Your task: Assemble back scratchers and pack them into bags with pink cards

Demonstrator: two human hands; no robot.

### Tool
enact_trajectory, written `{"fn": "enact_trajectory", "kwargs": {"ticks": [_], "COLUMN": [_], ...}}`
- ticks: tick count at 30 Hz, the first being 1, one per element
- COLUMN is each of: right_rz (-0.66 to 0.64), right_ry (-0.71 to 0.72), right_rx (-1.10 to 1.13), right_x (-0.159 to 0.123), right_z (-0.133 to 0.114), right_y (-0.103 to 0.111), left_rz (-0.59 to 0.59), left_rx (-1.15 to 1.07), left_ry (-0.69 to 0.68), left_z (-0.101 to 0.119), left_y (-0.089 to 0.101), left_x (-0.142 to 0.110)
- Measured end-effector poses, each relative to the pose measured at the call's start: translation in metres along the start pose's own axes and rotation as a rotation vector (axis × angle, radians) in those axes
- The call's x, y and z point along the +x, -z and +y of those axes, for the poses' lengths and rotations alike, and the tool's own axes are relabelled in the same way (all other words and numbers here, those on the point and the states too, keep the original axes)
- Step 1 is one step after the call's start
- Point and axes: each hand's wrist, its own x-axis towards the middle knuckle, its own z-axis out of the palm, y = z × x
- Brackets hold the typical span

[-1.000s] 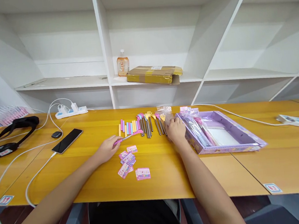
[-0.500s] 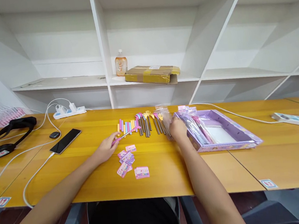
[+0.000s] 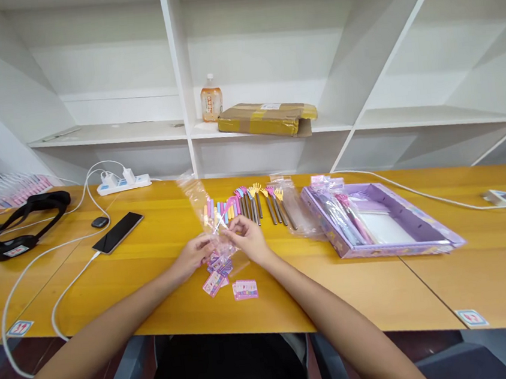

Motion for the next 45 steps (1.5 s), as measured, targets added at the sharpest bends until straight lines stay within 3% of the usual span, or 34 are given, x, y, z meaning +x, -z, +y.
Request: {"fn": "enact_trajectory", "kwargs": {"ticks": [2, 4, 8, 12, 15, 18, 20, 22, 24, 28, 30, 37, 45], "right_rz": [-0.067, -0.048, -0.044, -0.113, 0.093, 0.397, 0.469, 0.424, 0.276, -0.106, -0.201, -0.239, -0.250], "right_ry": [-0.017, -0.051, -0.196, -0.198, -0.071, 0.071, 0.134, 0.148, 0.129, 0.193, 0.263, 0.336, 0.329], "right_rx": [0.062, 0.143, 0.323, 0.221, 0.171, 0.186, 0.180, 0.119, -0.008, -0.293, -0.409, -0.624, -0.638], "right_x": [-0.007, -0.009, -0.007, -0.008, -0.002, 0.008, 0.012, 0.013, 0.008, -0.008, -0.014, -0.012, -0.008], "right_z": [0.002, 0.004, 0.009, 0.011, 0.008, 0.000, -0.005, -0.009, -0.011, -0.013, -0.013, -0.012, -0.007], "right_y": [-0.015, -0.019, -0.019, -0.022, -0.012, 0.013, 0.030, 0.040, 0.041, 0.023, 0.013, 0.014, 0.018], "left_rz": [0.010, -0.005, -0.055, -0.135, -0.087, 0.116, 0.275, 0.390, 0.458, 0.479, 0.481, 0.577, 0.490], "left_rx": [-0.062, -0.071, 0.091, 0.212, 0.127, -0.018, -0.084, -0.173, -0.284, -0.426, -0.464, -0.603, -0.563], "left_ry": [0.003, -0.029, -0.137, -0.116, -0.099, -0.129, -0.152, -0.150, -0.138, -0.141, -0.145, -0.159, -0.092], "left_z": [0.000, 0.002, 0.007, 0.009, 0.008, 0.007, 0.006, 0.006, 0.008, 0.016, 0.020, 0.024, 0.020], "left_y": [-0.005, -0.005, -0.001, -0.003, -0.002, 0.010, 0.022, 0.033, 0.040, 0.042, 0.041, 0.049, 0.043], "left_x": [-0.002, -0.003, -0.002, -0.004, -0.002, 0.005, 0.011, 0.016, 0.018, 0.020, 0.019, 0.021, 0.020]}}
